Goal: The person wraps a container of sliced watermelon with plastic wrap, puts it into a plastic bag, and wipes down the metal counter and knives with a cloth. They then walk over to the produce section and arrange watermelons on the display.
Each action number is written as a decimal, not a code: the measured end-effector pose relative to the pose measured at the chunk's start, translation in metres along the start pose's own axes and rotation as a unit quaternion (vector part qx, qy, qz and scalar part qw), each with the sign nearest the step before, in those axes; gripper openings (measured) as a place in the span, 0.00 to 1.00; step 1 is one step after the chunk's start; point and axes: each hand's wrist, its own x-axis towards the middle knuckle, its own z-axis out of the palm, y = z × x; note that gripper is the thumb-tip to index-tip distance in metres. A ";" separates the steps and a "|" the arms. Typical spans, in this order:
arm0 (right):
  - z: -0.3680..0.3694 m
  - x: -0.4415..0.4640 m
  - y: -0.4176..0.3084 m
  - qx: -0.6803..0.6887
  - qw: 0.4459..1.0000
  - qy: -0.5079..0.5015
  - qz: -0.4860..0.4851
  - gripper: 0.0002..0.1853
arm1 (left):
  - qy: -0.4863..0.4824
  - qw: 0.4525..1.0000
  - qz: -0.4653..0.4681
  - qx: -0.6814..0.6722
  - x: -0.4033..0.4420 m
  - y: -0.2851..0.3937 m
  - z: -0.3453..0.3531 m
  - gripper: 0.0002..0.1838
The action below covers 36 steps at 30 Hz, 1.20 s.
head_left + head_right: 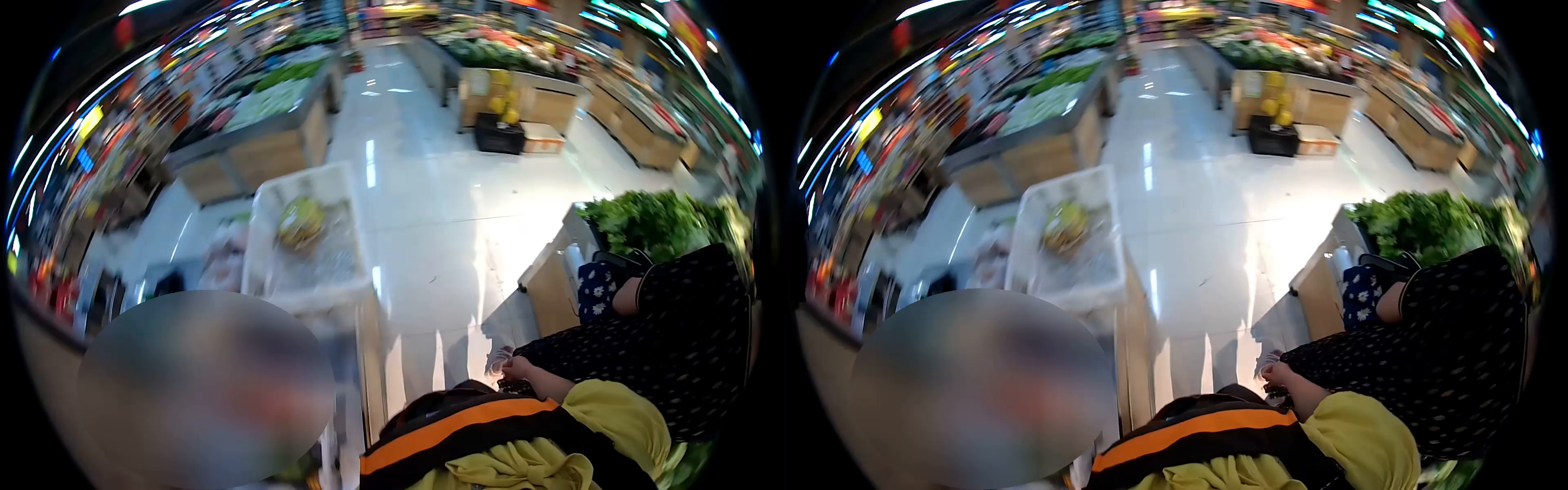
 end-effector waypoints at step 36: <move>-0.662 0.722 -0.146 0.165 0.953 0.193 0.167 0.04 | -0.015 1.000 -0.019 0.003 0.753 0.659 -0.240 0.23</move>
